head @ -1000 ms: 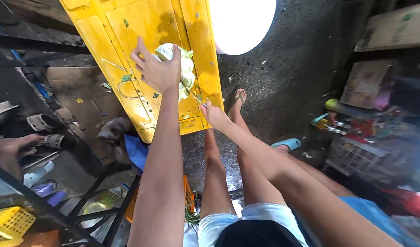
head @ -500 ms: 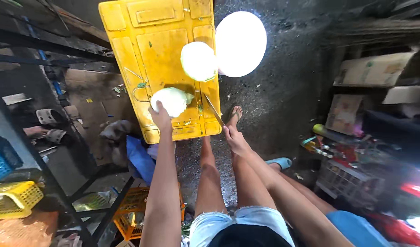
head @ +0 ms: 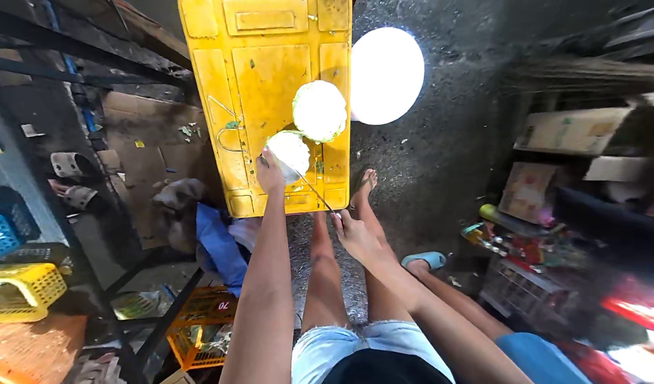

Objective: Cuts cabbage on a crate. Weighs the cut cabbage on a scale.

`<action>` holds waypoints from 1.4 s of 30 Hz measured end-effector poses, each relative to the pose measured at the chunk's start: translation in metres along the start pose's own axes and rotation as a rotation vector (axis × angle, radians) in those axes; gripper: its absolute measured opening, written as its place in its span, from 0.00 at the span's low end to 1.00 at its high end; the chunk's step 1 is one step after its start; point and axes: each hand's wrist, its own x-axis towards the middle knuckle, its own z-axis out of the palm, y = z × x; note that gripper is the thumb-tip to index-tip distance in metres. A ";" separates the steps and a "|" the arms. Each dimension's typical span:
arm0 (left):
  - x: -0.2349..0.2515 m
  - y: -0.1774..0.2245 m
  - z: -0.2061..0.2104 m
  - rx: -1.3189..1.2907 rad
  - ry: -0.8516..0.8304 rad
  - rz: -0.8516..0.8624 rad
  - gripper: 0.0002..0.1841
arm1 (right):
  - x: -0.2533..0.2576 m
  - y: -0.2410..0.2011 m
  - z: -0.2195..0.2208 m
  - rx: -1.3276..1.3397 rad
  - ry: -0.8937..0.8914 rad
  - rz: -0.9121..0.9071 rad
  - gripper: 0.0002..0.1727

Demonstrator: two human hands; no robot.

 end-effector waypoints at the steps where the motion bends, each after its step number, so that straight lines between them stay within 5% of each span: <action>1: 0.004 -0.001 -0.003 0.008 -0.023 0.000 0.38 | 0.001 -0.001 0.000 -0.010 0.023 -0.007 0.32; 11: 0.024 -0.009 -0.008 -0.032 -0.095 0.034 0.37 | 0.001 -0.004 0.004 -0.068 0.093 -0.055 0.32; 14: 0.025 -0.003 -0.018 -0.278 -0.247 -0.220 0.43 | 0.007 -0.006 0.007 -0.059 0.211 -0.137 0.31; 17: 0.018 0.006 -0.026 -0.664 -0.381 -0.625 0.49 | 0.013 -0.014 -0.001 -0.055 0.167 -0.124 0.31; 19: 0.015 0.012 -0.024 -0.881 -0.403 -0.730 0.46 | 0.015 -0.019 -0.009 -0.060 0.137 -0.107 0.31; 25: 0.021 0.016 -0.021 -0.823 -0.322 -0.523 0.41 | 0.019 -0.029 -0.034 -0.219 0.082 -0.049 0.31; 42: 0.057 0.017 -0.046 -0.417 -0.355 -0.451 0.43 | 0.037 -0.134 -0.047 -0.207 -0.119 0.163 0.32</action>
